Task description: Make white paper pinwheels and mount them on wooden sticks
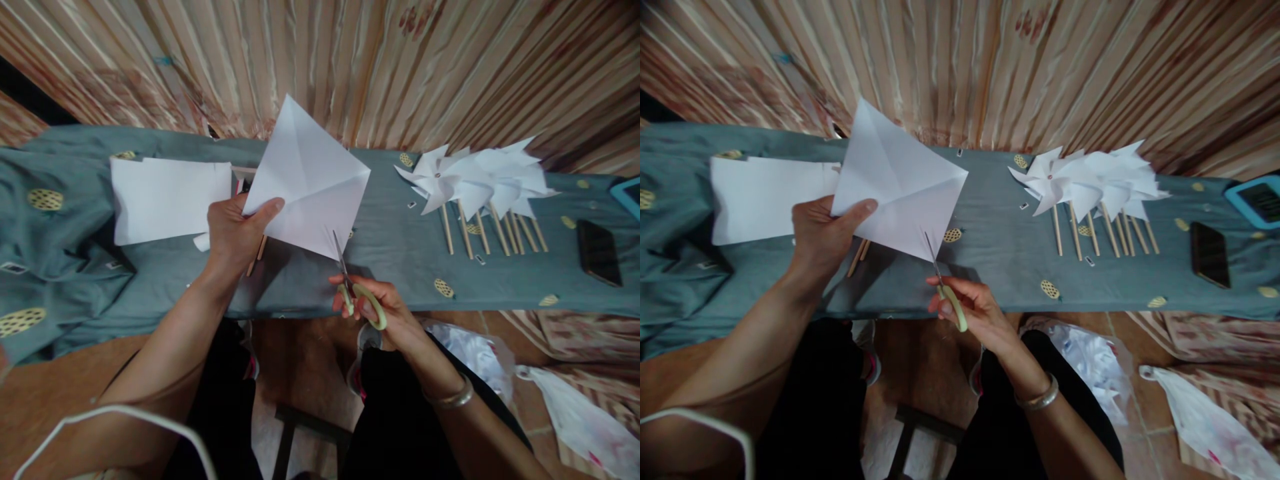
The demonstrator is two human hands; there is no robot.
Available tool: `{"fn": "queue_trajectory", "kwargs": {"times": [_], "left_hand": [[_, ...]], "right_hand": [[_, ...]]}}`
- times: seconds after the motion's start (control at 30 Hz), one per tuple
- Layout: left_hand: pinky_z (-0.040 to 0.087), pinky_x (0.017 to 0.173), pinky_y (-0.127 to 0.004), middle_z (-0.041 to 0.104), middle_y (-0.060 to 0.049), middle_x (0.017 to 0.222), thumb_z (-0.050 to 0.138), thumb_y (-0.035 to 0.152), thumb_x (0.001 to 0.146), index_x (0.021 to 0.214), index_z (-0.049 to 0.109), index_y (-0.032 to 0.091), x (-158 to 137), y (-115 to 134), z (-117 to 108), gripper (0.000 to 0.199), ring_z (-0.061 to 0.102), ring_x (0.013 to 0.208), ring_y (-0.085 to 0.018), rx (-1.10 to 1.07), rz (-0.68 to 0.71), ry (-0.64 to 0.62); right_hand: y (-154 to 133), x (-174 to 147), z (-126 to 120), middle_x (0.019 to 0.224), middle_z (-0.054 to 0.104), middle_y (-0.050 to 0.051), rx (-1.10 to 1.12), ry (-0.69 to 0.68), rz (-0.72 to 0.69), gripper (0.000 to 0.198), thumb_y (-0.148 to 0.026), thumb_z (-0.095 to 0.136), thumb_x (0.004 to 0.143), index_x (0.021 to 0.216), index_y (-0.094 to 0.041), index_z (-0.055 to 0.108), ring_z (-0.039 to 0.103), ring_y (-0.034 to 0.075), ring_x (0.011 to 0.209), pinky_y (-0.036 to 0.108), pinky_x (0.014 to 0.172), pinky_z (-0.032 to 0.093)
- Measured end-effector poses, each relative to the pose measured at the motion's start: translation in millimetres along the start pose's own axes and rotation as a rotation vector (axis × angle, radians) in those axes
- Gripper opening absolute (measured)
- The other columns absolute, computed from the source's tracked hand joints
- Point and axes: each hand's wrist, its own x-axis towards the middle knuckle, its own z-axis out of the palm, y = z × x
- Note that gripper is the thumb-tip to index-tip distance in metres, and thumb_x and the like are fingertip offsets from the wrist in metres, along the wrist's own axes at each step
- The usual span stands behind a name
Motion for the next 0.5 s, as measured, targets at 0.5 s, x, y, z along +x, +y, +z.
{"fn": "queue_trajectory", "kwargs": {"times": [0.5], "left_hand": [[0.038, 0.046, -0.027, 0.063, 0.002, 0.055, 0.082, 0.043, 0.062, 0.059, 0.069, 0.026, 0.0, 0.0, -1.9, 0.021, 0.051, 0.052, -0.015, -0.033, -0.018, -0.012]], "right_hand": [[-0.8, 1.6, 0.8, 0.08, 0.068, 0.001, 0.032, -0.016, -0.01, 0.05, -0.052, 0.078, 0.077, 0.116, -0.022, 0.07, 0.056, 0.01, 0.065, 0.023, 0.057, 0.047]]}}
